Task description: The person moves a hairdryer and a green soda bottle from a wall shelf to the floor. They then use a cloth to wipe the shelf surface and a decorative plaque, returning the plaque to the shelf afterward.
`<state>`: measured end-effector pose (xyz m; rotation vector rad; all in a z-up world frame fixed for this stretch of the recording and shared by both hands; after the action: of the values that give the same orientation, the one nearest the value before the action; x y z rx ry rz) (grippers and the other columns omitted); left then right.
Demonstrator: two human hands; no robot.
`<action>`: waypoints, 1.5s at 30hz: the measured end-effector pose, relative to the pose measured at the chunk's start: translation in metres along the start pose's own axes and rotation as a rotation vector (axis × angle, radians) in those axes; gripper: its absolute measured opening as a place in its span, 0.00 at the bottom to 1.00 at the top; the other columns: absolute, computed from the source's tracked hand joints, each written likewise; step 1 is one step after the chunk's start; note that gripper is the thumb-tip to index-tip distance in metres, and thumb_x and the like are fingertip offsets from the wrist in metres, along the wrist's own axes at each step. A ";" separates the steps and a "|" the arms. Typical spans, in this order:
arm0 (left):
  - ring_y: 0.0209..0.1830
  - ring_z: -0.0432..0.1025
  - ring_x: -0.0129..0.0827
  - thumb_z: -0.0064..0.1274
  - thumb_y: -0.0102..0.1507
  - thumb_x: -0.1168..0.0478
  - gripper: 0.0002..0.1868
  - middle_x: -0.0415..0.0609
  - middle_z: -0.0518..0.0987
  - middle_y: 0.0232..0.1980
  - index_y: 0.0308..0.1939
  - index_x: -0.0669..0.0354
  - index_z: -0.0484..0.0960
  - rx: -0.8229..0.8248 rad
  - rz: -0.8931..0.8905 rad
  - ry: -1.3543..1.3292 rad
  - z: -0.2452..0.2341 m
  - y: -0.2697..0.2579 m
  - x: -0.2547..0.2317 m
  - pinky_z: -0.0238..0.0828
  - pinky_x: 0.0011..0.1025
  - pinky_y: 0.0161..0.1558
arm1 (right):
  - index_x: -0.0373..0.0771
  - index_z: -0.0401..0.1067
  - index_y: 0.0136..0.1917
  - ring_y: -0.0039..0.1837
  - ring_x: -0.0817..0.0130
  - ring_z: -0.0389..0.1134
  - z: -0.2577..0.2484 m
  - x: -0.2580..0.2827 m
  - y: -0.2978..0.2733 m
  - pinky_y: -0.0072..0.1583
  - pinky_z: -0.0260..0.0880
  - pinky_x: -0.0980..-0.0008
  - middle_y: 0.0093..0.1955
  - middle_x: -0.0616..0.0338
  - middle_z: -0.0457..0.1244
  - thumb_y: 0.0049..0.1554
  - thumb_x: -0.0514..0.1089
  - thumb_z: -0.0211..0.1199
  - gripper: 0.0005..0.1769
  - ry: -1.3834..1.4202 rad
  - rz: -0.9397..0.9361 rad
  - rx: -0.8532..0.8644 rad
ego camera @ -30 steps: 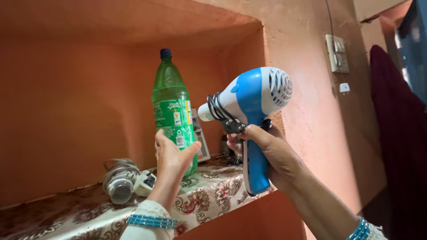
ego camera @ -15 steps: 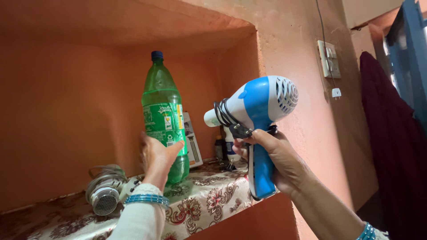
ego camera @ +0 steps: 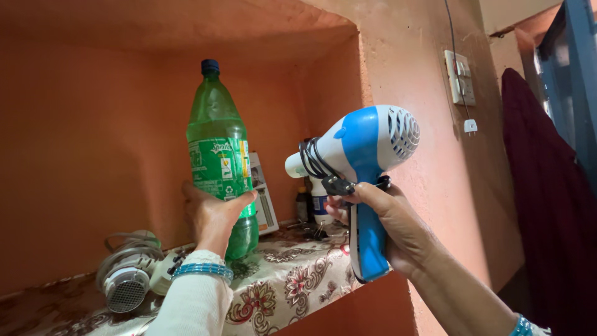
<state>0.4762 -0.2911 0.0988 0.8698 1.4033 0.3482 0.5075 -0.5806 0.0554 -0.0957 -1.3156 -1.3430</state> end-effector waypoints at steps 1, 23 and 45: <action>0.57 0.74 0.59 0.78 0.37 0.46 0.55 0.66 0.76 0.57 0.59 0.64 0.62 -0.018 0.019 0.010 0.000 0.001 -0.001 0.72 0.49 0.58 | 0.27 0.73 0.55 0.49 0.63 0.73 -0.001 -0.001 0.001 0.55 0.76 0.67 0.47 0.48 0.70 0.52 0.43 0.65 0.21 0.007 0.005 -0.013; 0.58 0.69 0.59 0.78 0.38 0.45 0.53 0.67 0.73 0.55 0.56 0.71 0.67 -0.129 0.192 0.078 0.002 -0.001 0.001 0.68 0.51 0.58 | 0.24 0.71 0.56 0.51 0.64 0.72 -0.018 -0.008 0.005 0.59 0.77 0.65 0.49 0.50 0.68 0.53 0.40 0.66 0.21 0.105 -0.026 0.006; 0.59 0.69 0.57 0.79 0.38 0.47 0.53 0.62 0.73 0.58 0.60 0.65 0.70 -0.196 0.353 0.101 -0.013 -0.039 -0.037 0.69 0.51 0.58 | 0.27 0.73 0.53 0.50 0.61 0.74 -0.034 0.001 -0.005 0.56 0.76 0.66 0.48 0.49 0.70 0.52 0.44 0.66 0.20 0.092 0.066 -0.059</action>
<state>0.4466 -0.3376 0.0979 0.9466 1.2803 0.7944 0.5247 -0.6070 0.0409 -0.1159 -1.1863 -1.3157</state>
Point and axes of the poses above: each hand's wrist, its own y-axis towards the middle knuckle, its own z-axis out of the palm, x = y × z, the point moved 4 cm from there along y, towards the middle knuckle
